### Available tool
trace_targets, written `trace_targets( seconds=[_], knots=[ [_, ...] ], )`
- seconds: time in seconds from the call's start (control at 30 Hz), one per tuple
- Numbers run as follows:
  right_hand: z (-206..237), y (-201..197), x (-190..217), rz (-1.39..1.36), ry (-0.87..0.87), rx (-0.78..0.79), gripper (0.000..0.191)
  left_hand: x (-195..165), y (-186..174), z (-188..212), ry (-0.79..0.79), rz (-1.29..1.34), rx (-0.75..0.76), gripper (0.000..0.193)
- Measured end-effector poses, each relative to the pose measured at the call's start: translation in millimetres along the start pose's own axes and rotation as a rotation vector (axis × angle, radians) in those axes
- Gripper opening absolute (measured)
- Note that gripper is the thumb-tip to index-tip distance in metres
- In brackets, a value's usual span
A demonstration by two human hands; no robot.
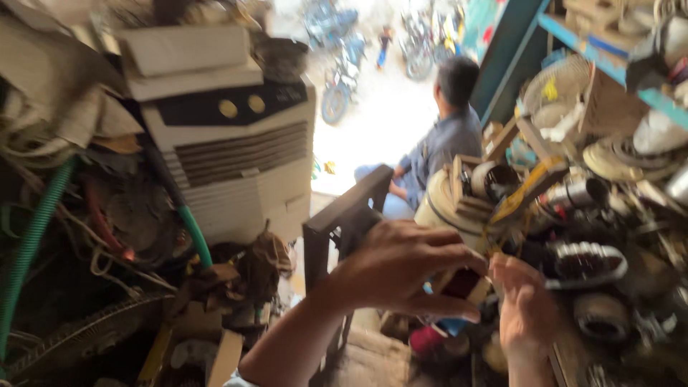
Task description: The person winds copper wire around a blue cylindrical component using both hands. They repeatedly wrap the wire, adjust the coil, and secure it with a strip of material.
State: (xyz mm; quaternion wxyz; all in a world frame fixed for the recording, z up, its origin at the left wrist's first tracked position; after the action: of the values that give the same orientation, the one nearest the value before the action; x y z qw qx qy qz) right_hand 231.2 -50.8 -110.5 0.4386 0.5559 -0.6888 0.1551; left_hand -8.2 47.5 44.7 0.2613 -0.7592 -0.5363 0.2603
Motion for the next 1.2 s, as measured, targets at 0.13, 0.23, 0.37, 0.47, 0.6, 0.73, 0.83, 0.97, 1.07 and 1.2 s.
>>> trace_targets(
  seconds=[0.13,0.23,0.37,0.47,0.6,0.73,0.83,0.97,1.07,1.2],
  knots=[
    [-12.0,49.5,24.9,-0.044,-0.046,0.138,0.038,-7.2,-5.5,0.4,-0.004,0.034,-0.047,0.054],
    [-10.9,67.4,4.1,-0.251,0.088,0.163,0.041,-9.1,-8.0,0.8,-0.028,0.027,-0.043,0.056],
    [-1.4,65.4,-17.8,-0.376,0.108,0.200,0.040,-7.3,-8.0,1.3,-0.062,0.066,-0.014,0.059],
    [2.8,55.5,-27.7,-0.392,0.105,0.180,0.042,-8.2,-10.2,1.3,-0.043,0.069,-0.046,0.056],
    [5.2,52.5,-30.3,-0.384,0.102,0.213,0.053,-10.8,-10.1,1.7,-0.040,0.067,-0.061,0.053],
    [4.5,49.9,-29.5,-0.362,0.121,0.134,0.044,-13.1,-10.7,1.5,-0.041,0.090,-0.063,0.052],
    [4.1,52.4,-26.8,-0.351,0.124,0.112,0.040,-14.3,-11.0,0.5,-0.037,0.063,-0.050,0.054],
    [3.7,54.8,-28.2,-0.360,0.143,0.060,0.038,-13.9,-12.7,-1.6,-0.014,0.059,-0.063,0.053],
    [3.3,58.4,-25.7,-0.342,0.109,0.110,0.039,-11.2,-3.6,-1.7,-0.043,0.078,0.034,0.054],
    [2.3,61.0,-29.5,-0.426,0.119,0.163,0.021,-30.8,-2.9,1.8,0.040,-0.227,-0.117,0.048]
  ],
)
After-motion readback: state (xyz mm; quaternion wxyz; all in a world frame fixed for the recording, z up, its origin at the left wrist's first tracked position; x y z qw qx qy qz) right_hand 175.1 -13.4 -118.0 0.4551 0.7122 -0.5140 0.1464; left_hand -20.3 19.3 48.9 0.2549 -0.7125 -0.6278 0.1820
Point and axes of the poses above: each hand's wrist, its own z-axis away from the middle knuckle, its own y-axis out of the palm, x = y × z, the point moved 7 cm from there along -z, towards the middle knuckle, and after that the axes turned 7 degrees about y, right-handed, at the moved point
